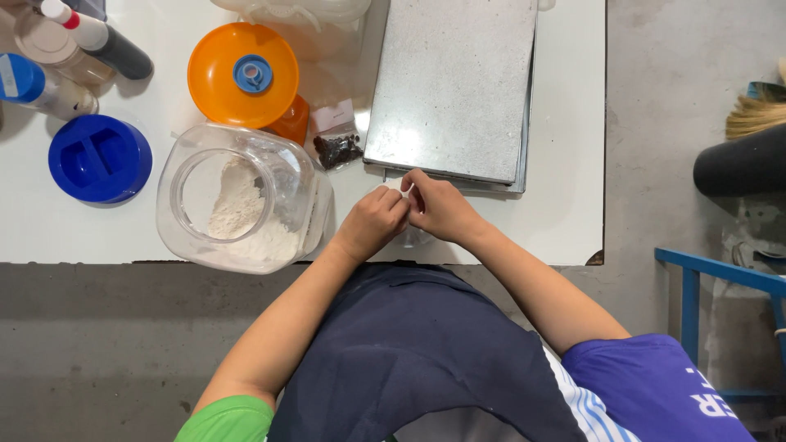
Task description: Pouring flour from a small plastic bag into a storage container and checking ingredient bins in a bakery kitchen.
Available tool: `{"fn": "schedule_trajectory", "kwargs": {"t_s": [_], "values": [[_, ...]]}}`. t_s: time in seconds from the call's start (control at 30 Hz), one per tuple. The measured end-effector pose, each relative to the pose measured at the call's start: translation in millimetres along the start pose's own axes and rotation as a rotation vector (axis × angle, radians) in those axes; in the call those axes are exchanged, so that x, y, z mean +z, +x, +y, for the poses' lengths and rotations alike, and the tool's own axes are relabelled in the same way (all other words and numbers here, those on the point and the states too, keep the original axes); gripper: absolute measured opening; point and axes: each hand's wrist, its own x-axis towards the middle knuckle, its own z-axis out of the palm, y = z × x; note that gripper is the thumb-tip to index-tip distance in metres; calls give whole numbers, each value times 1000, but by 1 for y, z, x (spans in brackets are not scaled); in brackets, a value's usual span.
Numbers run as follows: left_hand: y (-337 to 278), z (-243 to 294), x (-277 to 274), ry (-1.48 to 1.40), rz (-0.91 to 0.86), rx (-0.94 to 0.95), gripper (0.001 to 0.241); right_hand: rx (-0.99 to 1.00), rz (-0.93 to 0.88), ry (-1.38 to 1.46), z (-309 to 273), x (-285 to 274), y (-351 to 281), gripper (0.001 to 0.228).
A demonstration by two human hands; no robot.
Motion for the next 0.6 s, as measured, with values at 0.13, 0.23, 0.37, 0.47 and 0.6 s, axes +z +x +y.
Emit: {"fn": "schedule_trajectory", "kwargs": {"t_s": [0.13,0.23,0.37,0.47,0.6], "values": [[-1,-1,-4,8,-1,20,15,25,-1,-19,10,10,2,27],[-1,-1,-4,4,18,17,16,56,-29,55,19,12,4,27],[-3,2,-1,-11,112,-22,14,121,-68,251,34,14,12,28],[-6,3,-1,-11,152,-40,14,172,-88,366,46,18,14,29],[-2,0,-7,-26,108,-8,17,149,-84,363,50,19,16,31]]}}
